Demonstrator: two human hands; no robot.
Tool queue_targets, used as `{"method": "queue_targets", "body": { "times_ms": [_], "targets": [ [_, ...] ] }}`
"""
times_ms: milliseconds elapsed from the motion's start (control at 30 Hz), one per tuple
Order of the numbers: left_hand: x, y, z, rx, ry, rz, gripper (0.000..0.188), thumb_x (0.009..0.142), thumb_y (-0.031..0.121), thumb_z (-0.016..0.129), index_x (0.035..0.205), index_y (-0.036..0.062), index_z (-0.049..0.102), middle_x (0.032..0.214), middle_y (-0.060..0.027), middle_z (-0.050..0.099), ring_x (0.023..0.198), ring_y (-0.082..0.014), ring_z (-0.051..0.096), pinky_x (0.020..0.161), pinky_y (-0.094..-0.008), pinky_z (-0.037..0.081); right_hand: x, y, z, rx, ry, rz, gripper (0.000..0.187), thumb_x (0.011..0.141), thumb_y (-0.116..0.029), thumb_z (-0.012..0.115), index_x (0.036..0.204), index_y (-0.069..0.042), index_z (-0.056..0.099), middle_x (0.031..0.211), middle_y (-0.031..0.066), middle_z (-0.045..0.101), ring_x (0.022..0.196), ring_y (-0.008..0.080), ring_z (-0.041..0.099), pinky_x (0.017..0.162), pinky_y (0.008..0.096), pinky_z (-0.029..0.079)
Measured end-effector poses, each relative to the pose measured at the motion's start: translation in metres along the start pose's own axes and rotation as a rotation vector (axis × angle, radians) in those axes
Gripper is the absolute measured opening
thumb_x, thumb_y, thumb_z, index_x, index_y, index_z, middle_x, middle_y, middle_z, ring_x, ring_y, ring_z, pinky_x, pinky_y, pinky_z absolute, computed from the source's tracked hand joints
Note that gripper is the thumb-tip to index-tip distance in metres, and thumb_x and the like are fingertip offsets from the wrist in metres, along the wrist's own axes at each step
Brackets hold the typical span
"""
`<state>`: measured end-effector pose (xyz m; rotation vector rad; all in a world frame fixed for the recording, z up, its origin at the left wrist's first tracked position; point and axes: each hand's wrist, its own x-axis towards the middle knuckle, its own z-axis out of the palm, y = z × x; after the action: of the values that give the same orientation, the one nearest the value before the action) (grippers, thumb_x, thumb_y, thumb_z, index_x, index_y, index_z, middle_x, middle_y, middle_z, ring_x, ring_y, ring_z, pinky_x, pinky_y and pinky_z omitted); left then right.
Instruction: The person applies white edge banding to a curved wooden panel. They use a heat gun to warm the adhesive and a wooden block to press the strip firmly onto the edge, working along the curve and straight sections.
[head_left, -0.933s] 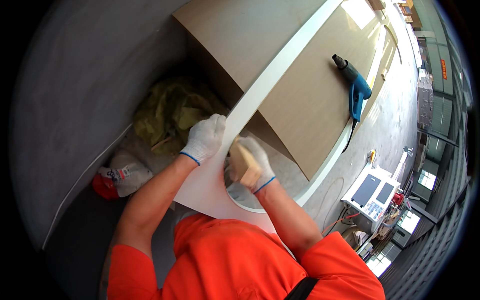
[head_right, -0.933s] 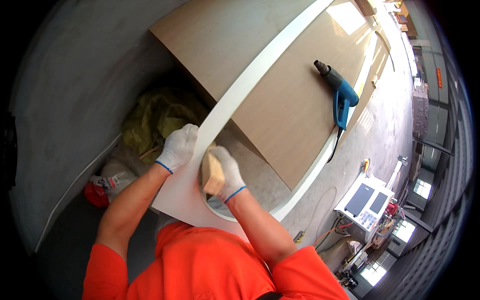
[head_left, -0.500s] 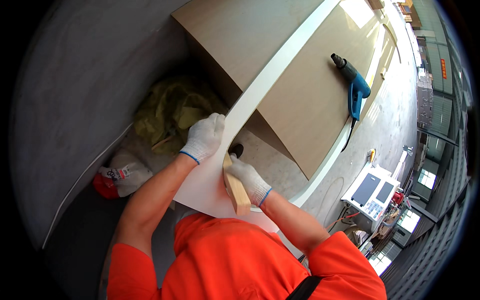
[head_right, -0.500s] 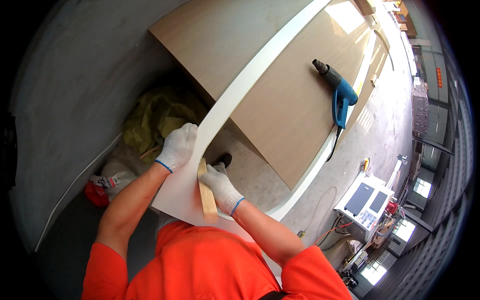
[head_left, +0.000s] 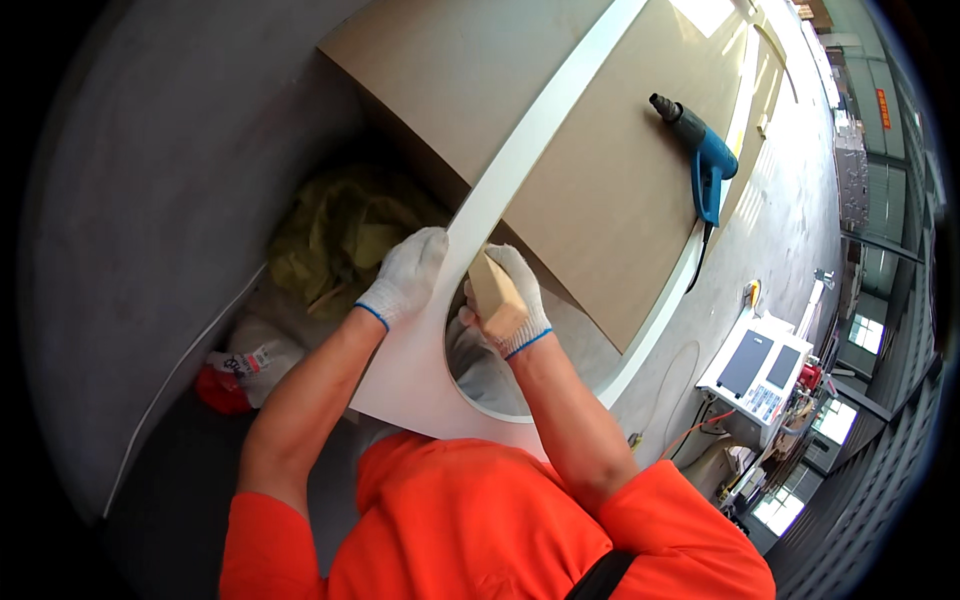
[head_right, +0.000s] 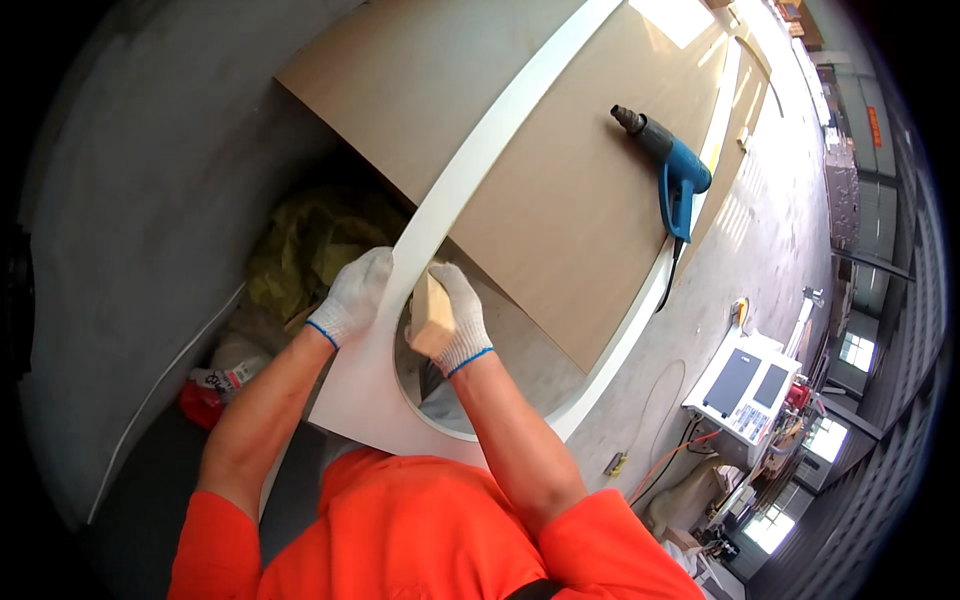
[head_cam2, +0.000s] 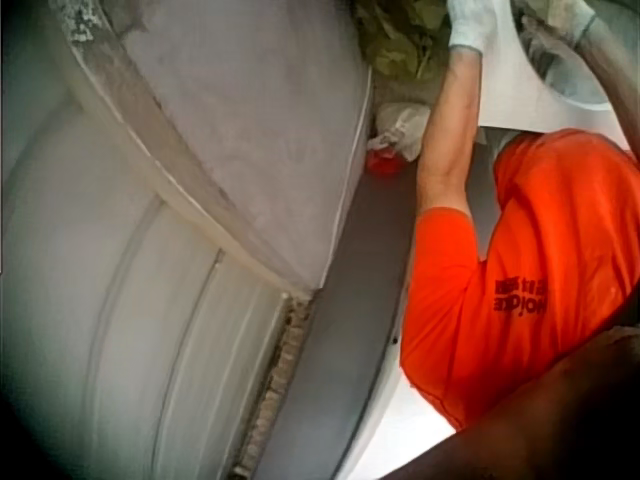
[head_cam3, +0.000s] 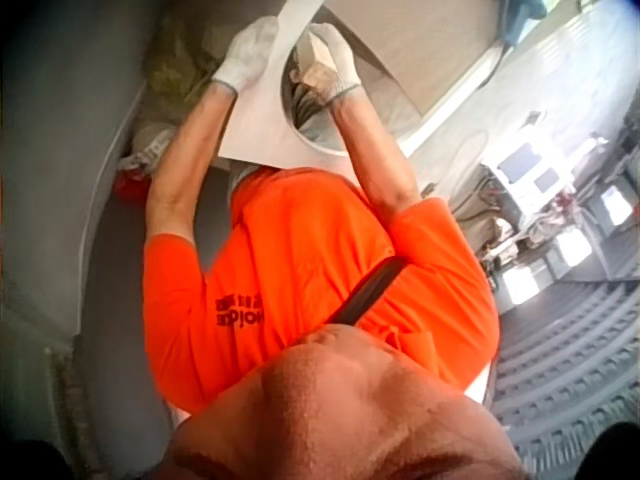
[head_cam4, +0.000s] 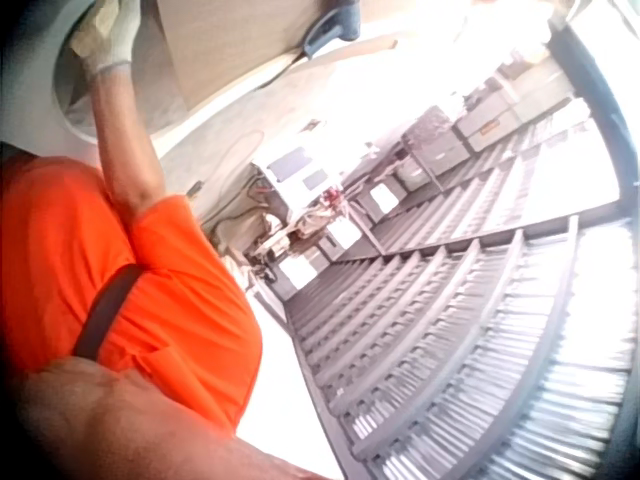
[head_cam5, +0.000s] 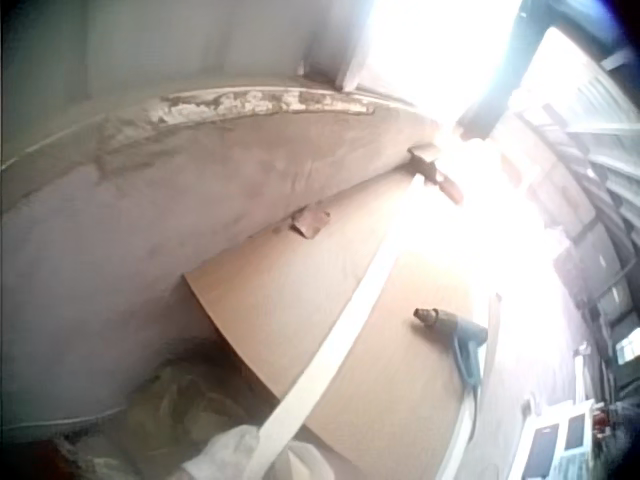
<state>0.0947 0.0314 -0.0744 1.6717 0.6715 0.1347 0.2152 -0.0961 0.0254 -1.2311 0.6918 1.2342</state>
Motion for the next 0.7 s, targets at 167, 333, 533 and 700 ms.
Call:
{"method": "queue_targets", "body": {
  "times_ms": [167,333,533,700],
  "targets": [
    [0.001,-0.001,0.004,-0.122,-0.041,-0.041,0.046,0.116,0.041,0.045,0.112,0.0,0.067,0.101,-0.0166,0.069,0.095,-0.0336,0.065,0.092,-0.0413,0.053,-0.007,0.04,-0.024,-0.265,-0.072,0.049,0.035,0.102,-0.025,0.065,0.134,-0.01,0.066,0.115,0.014,0.072,0.107,0.0279,0.073,0.084,0.0448,0.063],
    [0.005,0.003,0.0,-0.377,-0.121,-0.134,0.054,0.117,0.049,0.047,0.114,0.0001,0.068,0.101,-0.0095,0.074,0.089,-0.0191,0.068,0.084,-0.0321,0.054,-0.035,0.075,-0.071,-0.868,-0.229,0.089,0.071,0.098,-0.024,0.066,0.163,-0.002,0.047,0.126,0.0177,0.071,0.111,0.0266,0.071,0.094,0.0377,0.06],
    [0.008,0.019,-0.008,-0.835,-0.452,-0.554,0.087,0.109,0.079,0.039,0.129,-0.0014,0.066,0.093,-0.0142,0.075,0.083,-0.0252,0.072,0.081,-0.0375,0.06,-0.036,0.074,-0.061,-0.591,-0.289,-0.046,0.044,0.103,-0.021,0.061,0.144,-0.004,0.057,0.118,0.0114,0.07,0.108,0.0221,0.07,0.096,0.0355,0.057],
    [0.009,0.019,-0.009,-0.824,-0.472,-0.53,0.09,0.107,0.082,0.04,0.127,-0.0018,0.065,0.085,-0.0118,0.069,0.077,-0.024,0.067,0.077,-0.0382,0.058,-0.032,0.054,-0.038,-0.511,-0.226,0.052,0.041,0.103,-0.019,0.058,0.142,-0.006,0.058,0.116,0.0123,0.07,0.101,0.0237,0.071,0.09,0.0382,0.059]
  ]
}}
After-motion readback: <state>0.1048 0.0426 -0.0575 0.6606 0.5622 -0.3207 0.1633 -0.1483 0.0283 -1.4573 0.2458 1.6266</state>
